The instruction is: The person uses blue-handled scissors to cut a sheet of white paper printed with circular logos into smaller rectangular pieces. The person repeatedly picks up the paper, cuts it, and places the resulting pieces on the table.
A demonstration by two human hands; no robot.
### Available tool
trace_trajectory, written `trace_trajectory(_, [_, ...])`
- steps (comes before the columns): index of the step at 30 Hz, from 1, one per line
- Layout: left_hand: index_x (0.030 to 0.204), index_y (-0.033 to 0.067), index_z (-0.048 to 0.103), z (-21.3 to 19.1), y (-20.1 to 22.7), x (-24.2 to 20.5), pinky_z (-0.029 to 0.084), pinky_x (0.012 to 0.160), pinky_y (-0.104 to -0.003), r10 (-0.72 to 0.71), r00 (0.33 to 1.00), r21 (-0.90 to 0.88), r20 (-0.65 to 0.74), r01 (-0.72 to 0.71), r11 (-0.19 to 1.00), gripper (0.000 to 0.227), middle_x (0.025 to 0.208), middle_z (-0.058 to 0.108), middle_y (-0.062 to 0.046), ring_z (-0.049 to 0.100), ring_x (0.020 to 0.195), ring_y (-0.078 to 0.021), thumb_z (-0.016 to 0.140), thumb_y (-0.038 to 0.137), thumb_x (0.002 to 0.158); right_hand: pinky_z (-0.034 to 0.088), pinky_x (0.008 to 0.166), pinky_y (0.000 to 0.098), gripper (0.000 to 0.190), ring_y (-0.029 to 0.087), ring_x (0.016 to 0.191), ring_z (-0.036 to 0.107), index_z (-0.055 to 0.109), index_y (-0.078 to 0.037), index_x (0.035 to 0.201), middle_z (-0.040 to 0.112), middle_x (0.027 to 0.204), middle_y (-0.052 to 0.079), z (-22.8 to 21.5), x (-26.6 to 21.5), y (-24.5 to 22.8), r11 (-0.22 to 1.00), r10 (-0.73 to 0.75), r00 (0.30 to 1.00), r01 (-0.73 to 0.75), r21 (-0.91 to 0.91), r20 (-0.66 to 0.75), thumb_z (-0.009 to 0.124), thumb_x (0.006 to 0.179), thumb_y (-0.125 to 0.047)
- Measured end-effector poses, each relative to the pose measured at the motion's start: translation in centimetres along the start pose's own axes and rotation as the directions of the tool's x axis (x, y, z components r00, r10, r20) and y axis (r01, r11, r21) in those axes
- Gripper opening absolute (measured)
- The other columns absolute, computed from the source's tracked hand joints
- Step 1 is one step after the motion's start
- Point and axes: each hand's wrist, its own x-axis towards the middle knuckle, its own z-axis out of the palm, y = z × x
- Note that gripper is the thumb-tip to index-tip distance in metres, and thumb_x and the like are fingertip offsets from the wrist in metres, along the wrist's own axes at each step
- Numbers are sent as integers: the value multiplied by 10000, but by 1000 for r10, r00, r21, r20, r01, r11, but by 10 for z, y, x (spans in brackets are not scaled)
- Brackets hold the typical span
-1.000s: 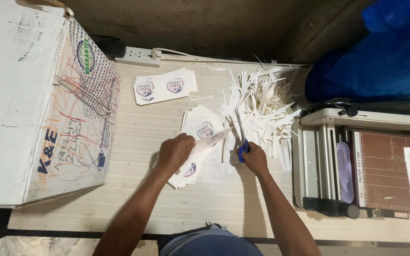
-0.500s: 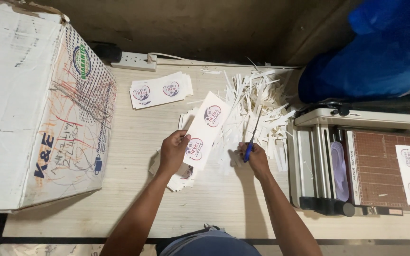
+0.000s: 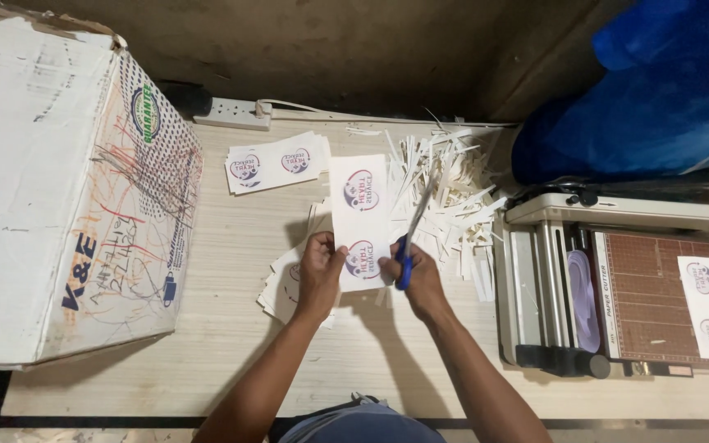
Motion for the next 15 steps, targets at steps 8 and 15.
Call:
trace_trajectory(8, [1315,-11,486,0,21,-13,605,809,-316,-142,915,-6,378,156,988,546,1120,664,-122,667,972,-165,719,181,861,498,596,256,255,124,672,598,680,-57,998,636,790,57,-25,6,-59,963,-177,971,205,-174,160,808,823,-191])
trace_trajectory(15, [1370,-46,467,14,3,-8,608,900,-321,45,903,-9,428,-45,999,566,1202,656,-151,681,1075,-155,699,252,949,584,695,273,358,123,768,693,673,-100,1042,703,834,44,-23,22,-51,891,-269,958,285,-353,96,812,819,-343])
